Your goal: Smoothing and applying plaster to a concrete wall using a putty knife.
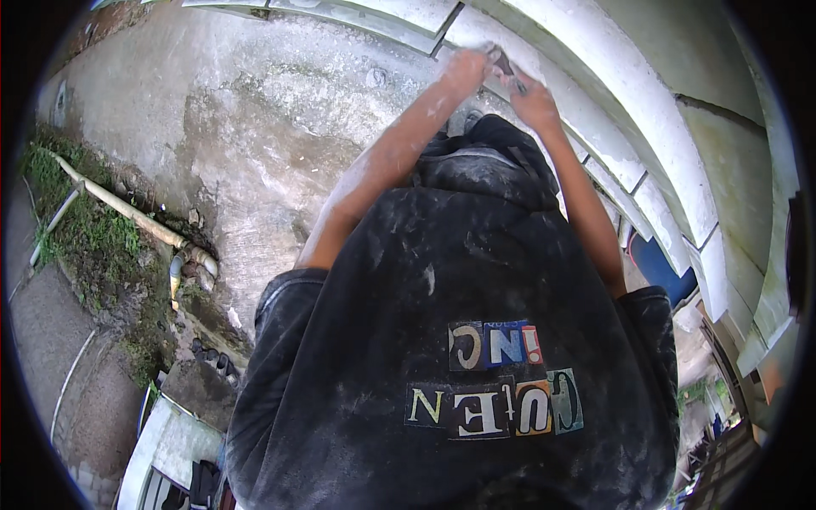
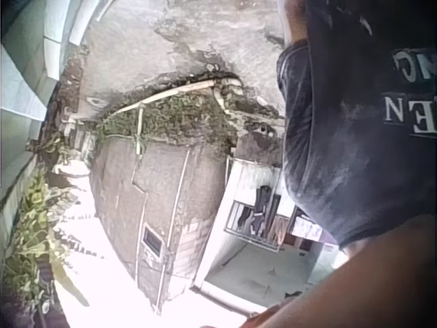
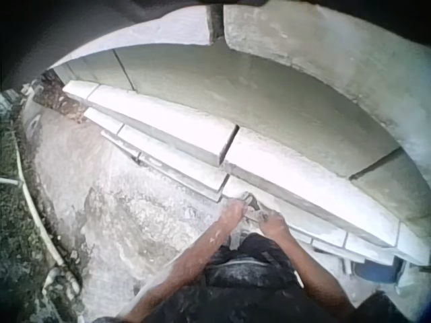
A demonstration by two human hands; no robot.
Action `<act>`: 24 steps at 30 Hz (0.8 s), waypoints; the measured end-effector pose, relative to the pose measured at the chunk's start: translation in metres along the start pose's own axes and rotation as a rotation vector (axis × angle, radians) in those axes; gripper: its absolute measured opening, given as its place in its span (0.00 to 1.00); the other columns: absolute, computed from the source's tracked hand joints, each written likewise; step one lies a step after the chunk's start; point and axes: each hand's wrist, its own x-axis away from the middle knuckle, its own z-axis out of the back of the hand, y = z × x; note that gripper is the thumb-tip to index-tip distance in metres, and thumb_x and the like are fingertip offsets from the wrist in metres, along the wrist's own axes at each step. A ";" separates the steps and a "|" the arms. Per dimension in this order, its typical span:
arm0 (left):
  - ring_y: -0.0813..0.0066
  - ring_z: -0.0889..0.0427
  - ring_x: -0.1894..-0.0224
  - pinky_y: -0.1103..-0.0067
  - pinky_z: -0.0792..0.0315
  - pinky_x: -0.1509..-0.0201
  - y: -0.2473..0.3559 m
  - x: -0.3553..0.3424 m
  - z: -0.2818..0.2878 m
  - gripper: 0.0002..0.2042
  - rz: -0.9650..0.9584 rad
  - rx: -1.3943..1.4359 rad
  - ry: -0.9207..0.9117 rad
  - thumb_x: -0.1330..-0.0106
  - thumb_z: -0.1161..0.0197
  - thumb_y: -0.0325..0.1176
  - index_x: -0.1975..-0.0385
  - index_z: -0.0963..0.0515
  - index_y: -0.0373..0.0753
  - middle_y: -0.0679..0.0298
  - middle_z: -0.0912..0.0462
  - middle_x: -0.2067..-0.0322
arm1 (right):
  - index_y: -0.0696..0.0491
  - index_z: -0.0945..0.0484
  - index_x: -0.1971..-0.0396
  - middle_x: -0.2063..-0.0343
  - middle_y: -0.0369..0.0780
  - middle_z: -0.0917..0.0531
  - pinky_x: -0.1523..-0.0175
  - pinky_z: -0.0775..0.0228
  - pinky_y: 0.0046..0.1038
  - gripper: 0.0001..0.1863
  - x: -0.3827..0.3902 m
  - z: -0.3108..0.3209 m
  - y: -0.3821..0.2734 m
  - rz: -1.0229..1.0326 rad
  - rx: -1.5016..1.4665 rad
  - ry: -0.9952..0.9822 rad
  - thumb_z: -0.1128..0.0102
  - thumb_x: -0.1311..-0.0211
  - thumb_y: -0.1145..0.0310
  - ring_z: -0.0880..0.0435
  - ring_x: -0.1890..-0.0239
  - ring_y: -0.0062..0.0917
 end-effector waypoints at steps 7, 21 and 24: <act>0.55 0.16 0.52 0.66 0.21 0.47 -0.018 -0.012 0.001 0.22 0.074 0.019 -0.121 0.32 0.42 0.52 0.41 0.22 0.52 0.66 0.22 0.40 | 0.32 0.31 0.32 0.47 0.57 0.20 0.36 0.31 0.44 0.30 -0.007 -0.003 -0.011 0.004 -0.033 0.021 0.47 0.33 0.42 0.21 0.42 0.52; 0.56 0.15 0.52 0.61 0.21 0.49 -0.012 -0.018 0.011 0.23 0.031 -0.130 -0.238 0.34 0.41 0.56 0.45 0.21 0.52 0.62 0.18 0.50 | 0.35 0.29 0.33 0.45 0.58 0.22 0.34 0.33 0.43 0.31 0.000 -0.003 -0.010 0.035 -0.008 0.043 0.47 0.33 0.40 0.24 0.40 0.52; 0.52 0.14 0.57 0.59 0.21 0.53 -0.009 -0.018 0.012 0.22 -0.137 0.101 0.131 0.39 0.35 0.56 0.61 0.14 0.42 0.52 0.13 0.65 | 0.34 0.29 0.33 0.45 0.58 0.21 0.34 0.32 0.43 0.30 -0.013 0.006 -0.012 0.014 0.034 0.018 0.46 0.33 0.41 0.24 0.40 0.53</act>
